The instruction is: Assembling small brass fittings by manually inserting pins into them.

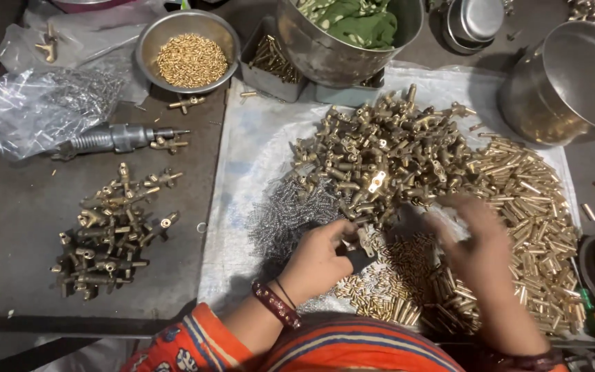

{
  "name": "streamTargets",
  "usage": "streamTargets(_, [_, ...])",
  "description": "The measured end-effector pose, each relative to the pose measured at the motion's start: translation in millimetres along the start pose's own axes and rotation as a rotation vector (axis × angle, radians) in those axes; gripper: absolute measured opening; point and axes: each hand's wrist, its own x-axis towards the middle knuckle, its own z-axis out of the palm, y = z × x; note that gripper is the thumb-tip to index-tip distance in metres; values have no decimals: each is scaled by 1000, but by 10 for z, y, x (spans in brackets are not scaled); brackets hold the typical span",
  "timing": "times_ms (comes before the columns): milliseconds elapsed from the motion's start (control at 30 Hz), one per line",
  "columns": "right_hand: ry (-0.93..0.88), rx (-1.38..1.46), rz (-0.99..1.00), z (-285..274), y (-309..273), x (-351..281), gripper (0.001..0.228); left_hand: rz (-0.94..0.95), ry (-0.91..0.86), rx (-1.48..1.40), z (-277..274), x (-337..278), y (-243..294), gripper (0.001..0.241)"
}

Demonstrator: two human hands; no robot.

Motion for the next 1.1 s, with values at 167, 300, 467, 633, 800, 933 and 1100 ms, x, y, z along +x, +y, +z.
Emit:
streamTargets(167, [-89,-396,223,-95,868,-209,22,-154,0,-158,-52,47,69,45])
streamTargets(300, [-38,-517,38,-47,1036,-188,26,71,-32,-127,-14,53,-155,26])
streamTargets(467, [-268,-616,132,4,1145,107,27,-85,-13,44,-26,-19,291,32])
streamTargets(633, [-188,-631,42,110,1022,230,25,-61,4,103,-65,-21,161,29])
streamTargets(800, [-104,571,487,74,-45,240,20,-127,-107,119,-20,-2,108,34])
streamTargets(933, [-231,795,346,331,-482,-14,30,-157,-123,119,5,-15,251,25])
streamTargets(1100, [-242,962,559,478,-398,-59,23,-133,-152,179,-59,-52,380,34])
